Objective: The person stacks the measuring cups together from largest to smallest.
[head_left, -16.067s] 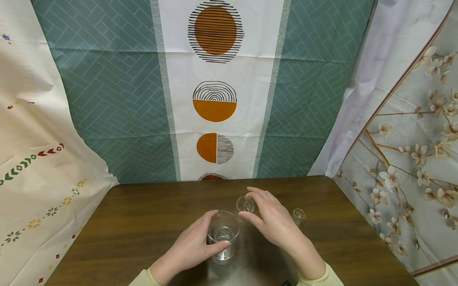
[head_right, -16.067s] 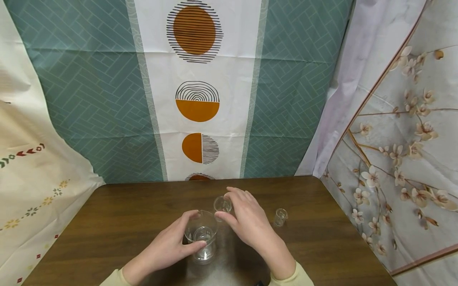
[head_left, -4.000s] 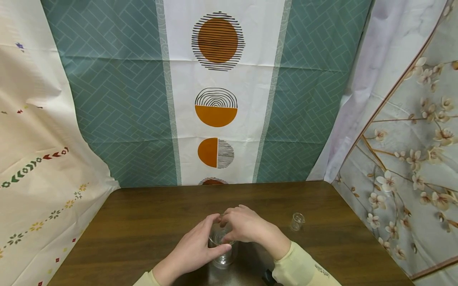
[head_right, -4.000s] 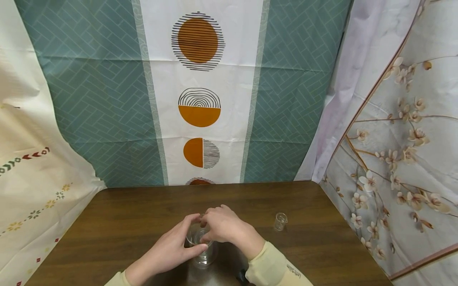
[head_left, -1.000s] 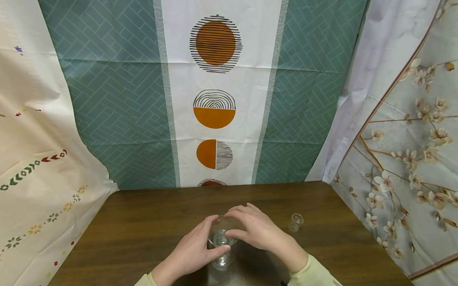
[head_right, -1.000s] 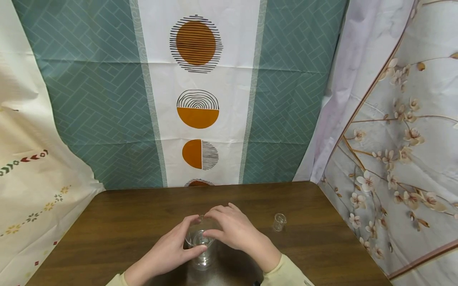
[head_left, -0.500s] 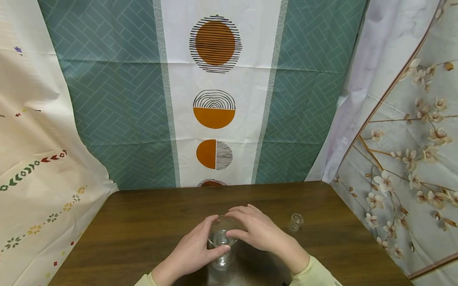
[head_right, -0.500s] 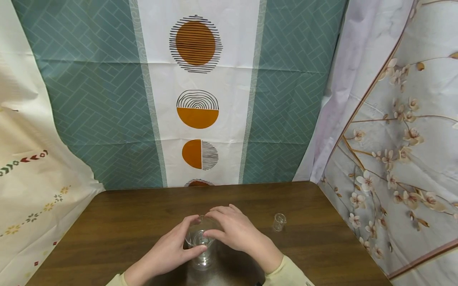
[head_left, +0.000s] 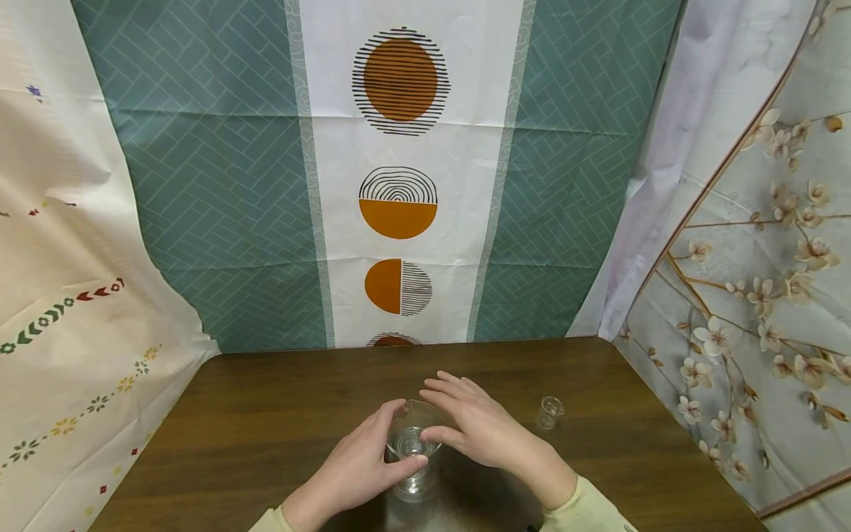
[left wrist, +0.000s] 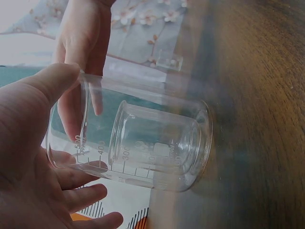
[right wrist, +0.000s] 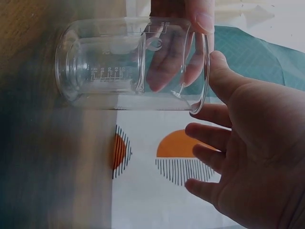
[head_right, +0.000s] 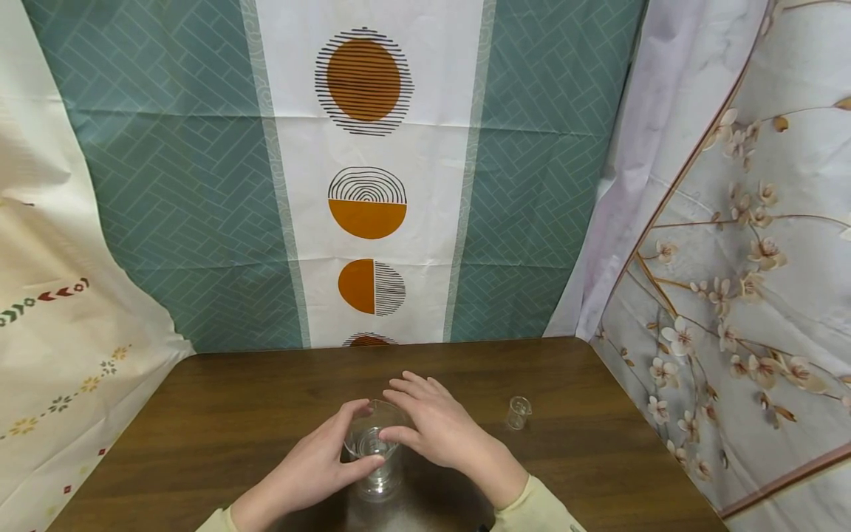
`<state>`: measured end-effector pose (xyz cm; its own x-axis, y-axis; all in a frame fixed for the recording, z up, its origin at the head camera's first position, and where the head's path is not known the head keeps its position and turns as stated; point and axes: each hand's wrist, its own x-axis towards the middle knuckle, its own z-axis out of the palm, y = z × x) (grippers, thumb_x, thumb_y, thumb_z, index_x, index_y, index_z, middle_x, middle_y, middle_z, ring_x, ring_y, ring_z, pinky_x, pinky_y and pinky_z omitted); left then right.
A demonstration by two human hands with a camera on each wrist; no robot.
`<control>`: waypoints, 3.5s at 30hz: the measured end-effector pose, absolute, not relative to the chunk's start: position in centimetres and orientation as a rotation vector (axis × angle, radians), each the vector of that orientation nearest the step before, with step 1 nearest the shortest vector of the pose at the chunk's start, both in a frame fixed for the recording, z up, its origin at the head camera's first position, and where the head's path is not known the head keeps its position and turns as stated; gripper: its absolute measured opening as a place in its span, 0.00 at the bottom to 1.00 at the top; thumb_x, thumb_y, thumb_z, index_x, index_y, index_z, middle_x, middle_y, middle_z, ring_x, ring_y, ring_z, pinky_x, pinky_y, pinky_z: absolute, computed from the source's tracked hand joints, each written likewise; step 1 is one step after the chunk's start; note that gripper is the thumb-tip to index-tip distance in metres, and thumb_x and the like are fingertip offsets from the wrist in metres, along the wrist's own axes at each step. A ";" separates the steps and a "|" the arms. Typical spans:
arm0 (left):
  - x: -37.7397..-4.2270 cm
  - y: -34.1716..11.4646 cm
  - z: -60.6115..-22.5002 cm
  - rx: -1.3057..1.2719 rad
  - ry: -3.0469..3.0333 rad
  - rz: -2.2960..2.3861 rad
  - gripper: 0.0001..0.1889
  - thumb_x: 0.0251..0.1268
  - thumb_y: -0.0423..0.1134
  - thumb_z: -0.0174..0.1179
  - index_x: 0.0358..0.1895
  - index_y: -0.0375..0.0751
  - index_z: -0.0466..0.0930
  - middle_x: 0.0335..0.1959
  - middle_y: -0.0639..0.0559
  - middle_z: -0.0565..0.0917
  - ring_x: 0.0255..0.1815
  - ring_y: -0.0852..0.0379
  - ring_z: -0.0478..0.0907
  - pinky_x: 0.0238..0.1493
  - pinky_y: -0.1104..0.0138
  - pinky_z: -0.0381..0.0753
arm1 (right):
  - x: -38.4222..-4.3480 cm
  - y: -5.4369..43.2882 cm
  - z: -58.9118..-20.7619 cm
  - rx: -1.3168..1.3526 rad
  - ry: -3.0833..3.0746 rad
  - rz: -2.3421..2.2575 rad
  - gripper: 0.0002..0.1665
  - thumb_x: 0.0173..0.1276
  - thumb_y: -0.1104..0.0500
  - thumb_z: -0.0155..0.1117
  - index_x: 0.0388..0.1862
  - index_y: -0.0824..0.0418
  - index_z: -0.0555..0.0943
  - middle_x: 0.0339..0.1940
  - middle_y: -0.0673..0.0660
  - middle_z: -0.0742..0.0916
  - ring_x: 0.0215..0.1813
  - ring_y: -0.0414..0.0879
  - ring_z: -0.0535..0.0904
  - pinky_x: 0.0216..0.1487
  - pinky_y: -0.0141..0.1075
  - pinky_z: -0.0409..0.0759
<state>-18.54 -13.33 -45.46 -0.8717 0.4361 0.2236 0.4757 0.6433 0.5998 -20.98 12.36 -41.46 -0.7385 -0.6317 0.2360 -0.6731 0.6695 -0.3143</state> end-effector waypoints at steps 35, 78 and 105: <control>-18.5 -13.2 -45.6 -0.763 -2.787 -1.048 0.50 0.69 0.72 0.70 0.81 0.40 0.65 0.74 0.47 0.79 0.72 0.44 0.79 0.65 0.40 0.81 | -21.1 13.4 -42.1 0.993 -2.743 0.608 0.44 0.82 0.35 0.63 0.86 0.58 0.71 0.86 0.56 0.73 0.90 0.56 0.58 0.87 0.61 0.50; -18.5 -13.1 -45.5 -0.768 -2.751 -1.041 0.50 0.68 0.74 0.69 0.78 0.39 0.67 0.72 0.43 0.81 0.68 0.44 0.81 0.62 0.42 0.84 | -21.2 15.4 -42.0 0.901 -2.710 0.582 0.43 0.82 0.37 0.65 0.84 0.61 0.73 0.84 0.59 0.75 0.88 0.61 0.61 0.85 0.65 0.54; -18.4 -13.1 -45.5 -0.777 -2.744 -1.035 0.48 0.70 0.70 0.71 0.79 0.39 0.67 0.72 0.44 0.81 0.70 0.43 0.81 0.63 0.41 0.83 | -21.5 17.0 -42.1 0.820 -2.737 0.528 0.45 0.82 0.36 0.65 0.85 0.62 0.71 0.85 0.60 0.74 0.88 0.61 0.61 0.85 0.65 0.54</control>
<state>-18.41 -13.12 -45.53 -0.8633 0.4254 0.2717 0.4988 0.6368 0.5879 -21.49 17.04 -42.06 -0.8151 -0.4820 0.3215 -0.5670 0.7777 -0.2716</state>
